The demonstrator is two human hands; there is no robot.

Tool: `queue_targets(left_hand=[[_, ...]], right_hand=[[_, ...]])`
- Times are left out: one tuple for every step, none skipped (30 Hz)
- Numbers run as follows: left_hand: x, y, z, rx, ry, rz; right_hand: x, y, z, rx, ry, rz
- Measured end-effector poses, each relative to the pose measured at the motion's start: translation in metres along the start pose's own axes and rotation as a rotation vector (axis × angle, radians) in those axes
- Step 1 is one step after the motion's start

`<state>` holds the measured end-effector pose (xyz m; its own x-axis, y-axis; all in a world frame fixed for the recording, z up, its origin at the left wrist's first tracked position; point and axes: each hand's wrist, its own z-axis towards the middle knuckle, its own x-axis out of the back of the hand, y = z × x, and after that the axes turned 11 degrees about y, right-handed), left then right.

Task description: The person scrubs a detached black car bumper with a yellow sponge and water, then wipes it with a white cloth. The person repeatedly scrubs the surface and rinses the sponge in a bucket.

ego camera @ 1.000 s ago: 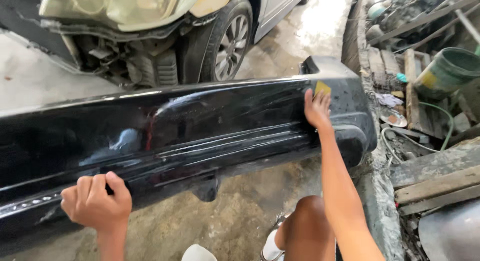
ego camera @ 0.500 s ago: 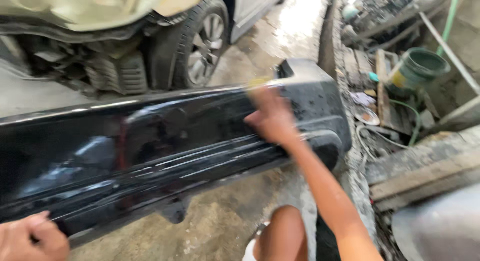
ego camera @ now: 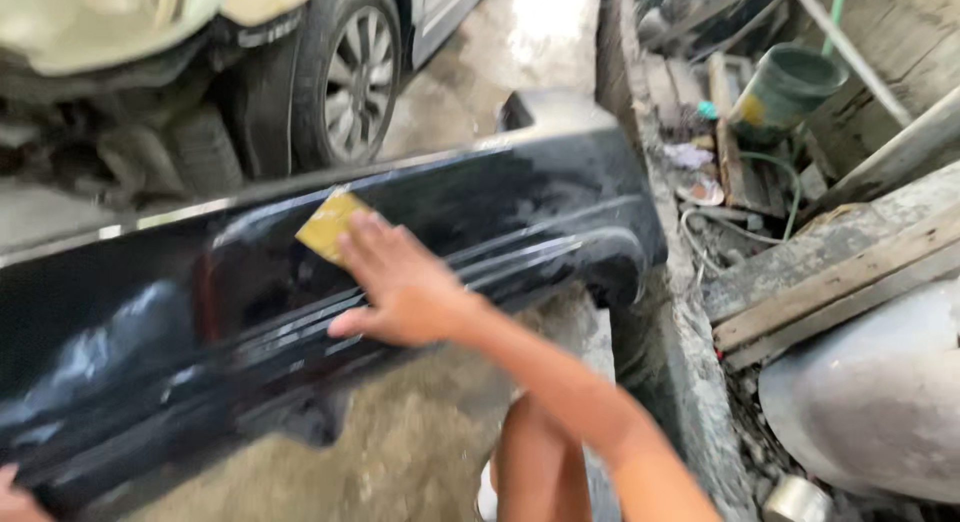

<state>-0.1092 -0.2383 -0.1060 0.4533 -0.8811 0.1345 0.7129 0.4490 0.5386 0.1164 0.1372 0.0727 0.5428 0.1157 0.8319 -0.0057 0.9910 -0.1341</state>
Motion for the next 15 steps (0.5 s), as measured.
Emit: queue_targets(left_hand=[[0.0, 0.0, -0.001, -0.001, -0.004, 0.011], [0.001, -0.001, -0.002, -0.008, 0.001, 0.013], [0.002, -0.002, -0.004, -0.016, 0.0, 0.016], [0.004, -0.005, -0.005, -0.017, 0.001, 0.012], [0.006, -0.007, -0.006, -0.015, -0.001, 0.009], [0.01, -0.009, -0.007, -0.006, -0.004, 0.01], [0.013, -0.01, -0.008, 0.0, -0.006, 0.018], [0.018, -0.012, -0.009, 0.001, -0.01, 0.013], [0.023, -0.014, -0.01, -0.002, -0.016, 0.027], [0.027, -0.015, -0.011, -0.005, -0.034, 0.054], [0.031, -0.014, -0.013, -0.008, -0.047, 0.09], [0.033, -0.014, -0.014, -0.012, -0.061, 0.127], [0.036, -0.013, -0.015, -0.038, -0.068, 0.148], [0.035, -0.012, -0.016, -0.043, -0.063, 0.143], [0.037, -0.012, -0.016, -0.049, -0.058, 0.137]], right_hand=[[0.01, 0.013, -0.011, 0.018, -0.017, -0.011], [0.02, 0.03, -0.029, -0.057, -0.077, 0.001], [0.03, 0.053, -0.049, -0.129, -0.127, 0.002], [0.037, 0.077, -0.068, -0.242, -0.138, -0.12], [0.046, 0.102, -0.087, -0.063, 0.05, -0.305], [0.056, 0.13, -0.102, -0.596, -0.139, -0.218], [0.066, 0.156, -0.112, -0.434, 0.049, -0.336], [0.074, 0.181, -0.112, -0.532, 0.06, -0.302], [0.076, 0.197, -0.105, -0.623, 0.079, -0.268], [0.076, 0.203, -0.097, -0.689, 0.078, -0.265], [0.071, 0.2, -0.084, -0.752, 0.076, -0.265], [0.068, 0.188, -0.072, -0.825, 0.067, -0.26], [0.054, 0.159, -0.064, -0.853, 0.088, -0.257], [0.044, 0.123, -0.063, -0.44, 0.208, -0.228], [0.029, 0.08, -0.062, -0.433, 0.1, -0.265]])
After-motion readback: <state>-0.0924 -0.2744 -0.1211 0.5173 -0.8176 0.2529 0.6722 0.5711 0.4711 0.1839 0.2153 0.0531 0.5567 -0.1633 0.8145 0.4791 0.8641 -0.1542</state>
